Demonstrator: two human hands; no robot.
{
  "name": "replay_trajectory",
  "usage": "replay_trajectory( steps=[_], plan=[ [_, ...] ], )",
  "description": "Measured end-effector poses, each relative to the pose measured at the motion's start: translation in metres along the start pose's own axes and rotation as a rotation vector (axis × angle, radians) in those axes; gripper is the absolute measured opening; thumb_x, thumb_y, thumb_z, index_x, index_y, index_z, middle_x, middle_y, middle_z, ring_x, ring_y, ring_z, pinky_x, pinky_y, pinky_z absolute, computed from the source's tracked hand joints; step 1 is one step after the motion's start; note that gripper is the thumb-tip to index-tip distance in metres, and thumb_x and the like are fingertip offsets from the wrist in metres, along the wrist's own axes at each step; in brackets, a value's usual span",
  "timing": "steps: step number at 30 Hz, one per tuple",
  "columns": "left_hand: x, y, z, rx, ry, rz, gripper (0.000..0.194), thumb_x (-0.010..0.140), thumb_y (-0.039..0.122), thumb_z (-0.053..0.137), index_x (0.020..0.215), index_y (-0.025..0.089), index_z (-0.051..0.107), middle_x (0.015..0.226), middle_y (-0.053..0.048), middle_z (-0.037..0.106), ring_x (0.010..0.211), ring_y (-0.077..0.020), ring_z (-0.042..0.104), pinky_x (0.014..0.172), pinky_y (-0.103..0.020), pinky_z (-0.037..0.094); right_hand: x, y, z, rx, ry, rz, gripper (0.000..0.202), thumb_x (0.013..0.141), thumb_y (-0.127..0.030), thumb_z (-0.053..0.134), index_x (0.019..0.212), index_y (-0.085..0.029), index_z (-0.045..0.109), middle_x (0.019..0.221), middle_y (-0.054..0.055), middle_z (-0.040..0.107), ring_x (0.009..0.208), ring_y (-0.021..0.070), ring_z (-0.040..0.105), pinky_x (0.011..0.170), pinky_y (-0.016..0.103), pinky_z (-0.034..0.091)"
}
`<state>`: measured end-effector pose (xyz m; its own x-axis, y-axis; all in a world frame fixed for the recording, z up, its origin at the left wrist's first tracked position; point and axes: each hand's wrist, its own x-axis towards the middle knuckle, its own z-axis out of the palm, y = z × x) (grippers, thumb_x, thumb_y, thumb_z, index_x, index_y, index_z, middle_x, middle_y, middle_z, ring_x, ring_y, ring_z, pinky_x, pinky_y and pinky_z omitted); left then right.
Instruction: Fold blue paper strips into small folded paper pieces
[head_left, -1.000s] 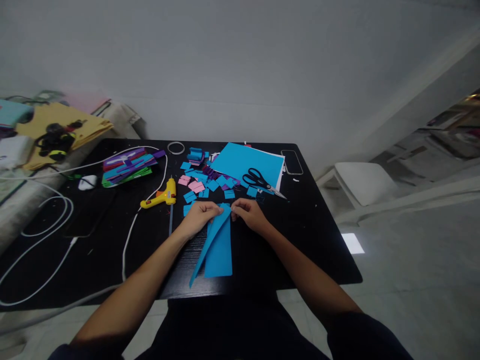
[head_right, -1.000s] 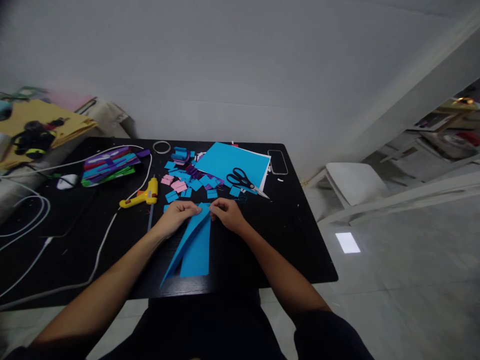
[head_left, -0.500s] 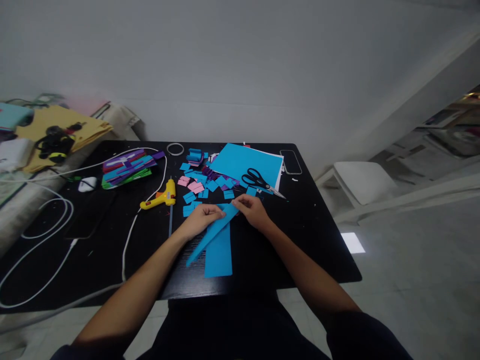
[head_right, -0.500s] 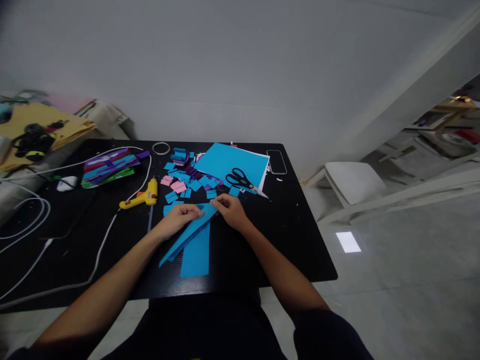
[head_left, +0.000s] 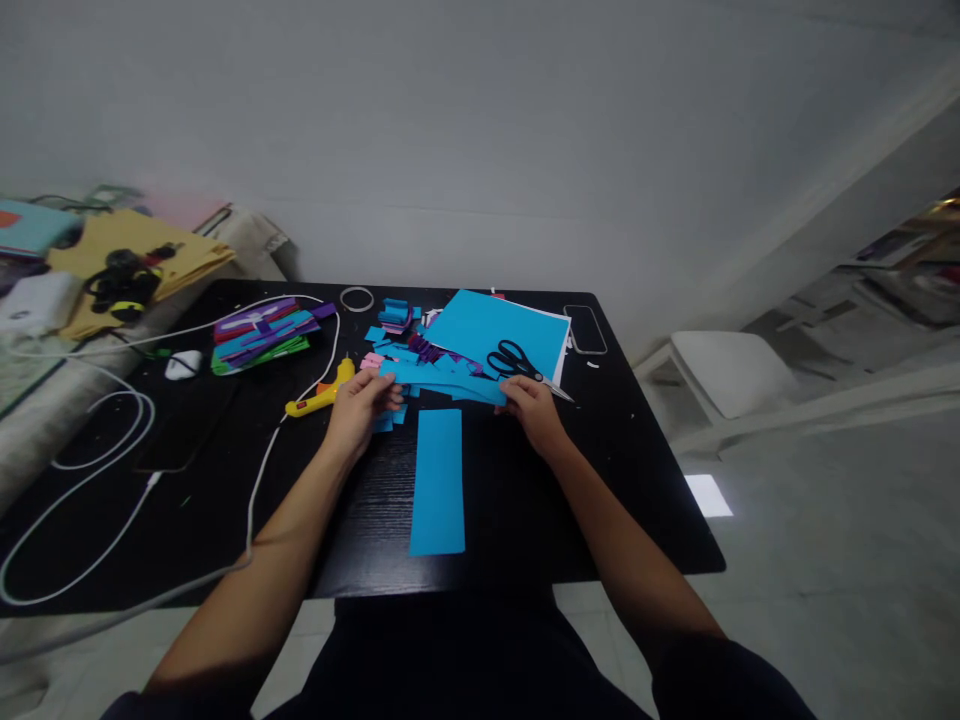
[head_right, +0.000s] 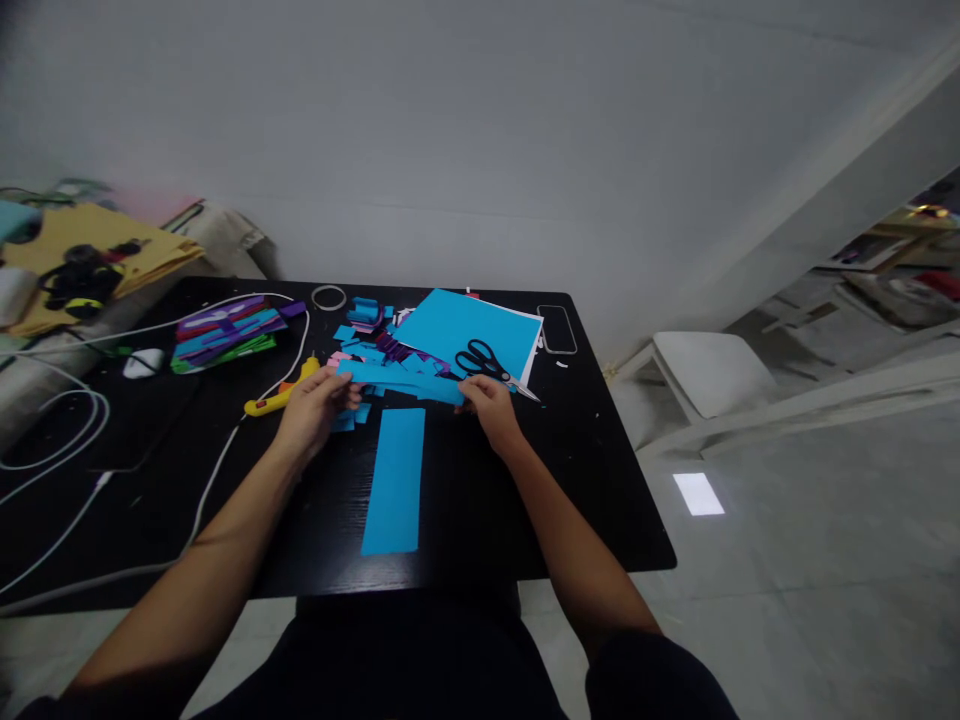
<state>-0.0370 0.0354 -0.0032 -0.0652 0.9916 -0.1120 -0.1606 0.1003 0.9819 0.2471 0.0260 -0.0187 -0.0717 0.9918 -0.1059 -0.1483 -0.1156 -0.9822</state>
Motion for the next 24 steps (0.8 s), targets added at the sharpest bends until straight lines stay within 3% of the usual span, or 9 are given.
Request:
replay_trajectory(
  steps=[3,5,6,7,10,14,18,24],
  plan=[
    [0.000,0.002,0.002,-0.056,0.023,0.058,0.026,0.074,0.041,0.072,0.074,0.020,0.055,0.065,0.004,0.061,0.057,-0.0112,0.059,0.056,-0.022,0.050,-0.008,-0.008,0.002,-0.032,-0.313,0.146,0.025,0.071,-0.037,0.082,0.071,-0.017,0.067,0.063,-0.002,0.063,0.059,0.0152,0.063,0.060,0.029,0.057],
    [-0.003,0.003,0.004,-0.056,-0.027,0.060,0.026,0.073,0.040,0.069,0.071,0.021,0.053,0.061,0.004,0.057,0.053,-0.0110,0.056,0.054,-0.023,0.048,-0.014,-0.010,0.006,-0.066,-0.544,0.247,0.029,0.064,-0.034,0.089,0.075,-0.014,0.071,0.066,0.000,0.068,0.060,0.0161,0.066,0.061,0.030,0.058],
    [-0.005,0.003,0.006,-0.046,-0.071,0.050,0.026,0.072,0.040,0.069,0.069,0.020,0.053,0.060,0.004,0.057,0.052,-0.0111,0.055,0.053,-0.023,0.048,-0.017,-0.010,0.009,-0.090,-0.712,0.315,0.030,0.068,-0.036,0.088,0.082,-0.014,0.073,0.073,0.001,0.071,0.065,0.0153,0.067,0.065,0.029,0.059],
    [-0.008,0.002,0.009,-0.027,-0.127,0.034,0.027,0.072,0.039,0.070,0.067,0.020,0.053,0.058,0.003,0.058,0.051,-0.0116,0.055,0.052,-0.024,0.047,-0.019,-0.008,0.013,-0.081,-0.770,0.338,0.033,0.073,-0.039,0.087,0.091,-0.014,0.075,0.079,0.001,0.072,0.069,0.0144,0.068,0.068,0.028,0.059],
    [-0.020,-0.001,0.020,0.054,-0.327,-0.025,0.028,0.071,0.039,0.075,0.064,0.018,0.058,0.056,0.001,0.062,0.049,-0.0132,0.057,0.052,-0.026,0.047,-0.024,0.002,0.028,0.031,-0.589,0.259,0.044,0.074,-0.049,0.086,0.102,-0.017,0.073,0.085,0.001,0.072,0.077,0.0157,0.070,0.070,0.028,0.059],
    [-0.035,-0.005,0.033,0.167,-0.516,-0.062,0.028,0.074,0.038,0.081,0.066,0.016,0.065,0.053,0.000,0.065,0.051,-0.0131,0.058,0.055,-0.024,0.045,-0.028,0.009,0.041,0.040,-0.395,0.121,0.037,0.075,-0.047,0.087,0.093,-0.018,0.072,0.080,-0.002,0.071,0.071,0.0120,0.065,0.071,0.026,0.053],
    [-0.040,-0.005,0.038,0.215,-0.554,-0.045,0.035,0.077,0.044,0.082,0.066,0.017,0.062,0.055,0.002,0.064,0.052,-0.0114,0.057,0.055,-0.022,0.043,-0.030,0.006,0.041,0.033,-0.354,0.137,0.035,0.073,-0.046,0.089,0.085,-0.018,0.072,0.077,-0.002,0.072,0.068,0.0127,0.065,0.070,0.027,0.052],
    [-0.040,-0.007,0.037,0.299,-0.507,0.053,0.037,0.084,0.052,0.076,0.078,0.018,0.062,0.060,0.002,0.065,0.054,-0.0119,0.059,0.058,-0.024,0.047,-0.030,0.002,0.041,0.065,-0.290,0.183,0.037,0.069,-0.047,0.090,0.085,-0.018,0.074,0.076,-0.002,0.073,0.067,0.0125,0.065,0.068,0.026,0.052]
  ],
)
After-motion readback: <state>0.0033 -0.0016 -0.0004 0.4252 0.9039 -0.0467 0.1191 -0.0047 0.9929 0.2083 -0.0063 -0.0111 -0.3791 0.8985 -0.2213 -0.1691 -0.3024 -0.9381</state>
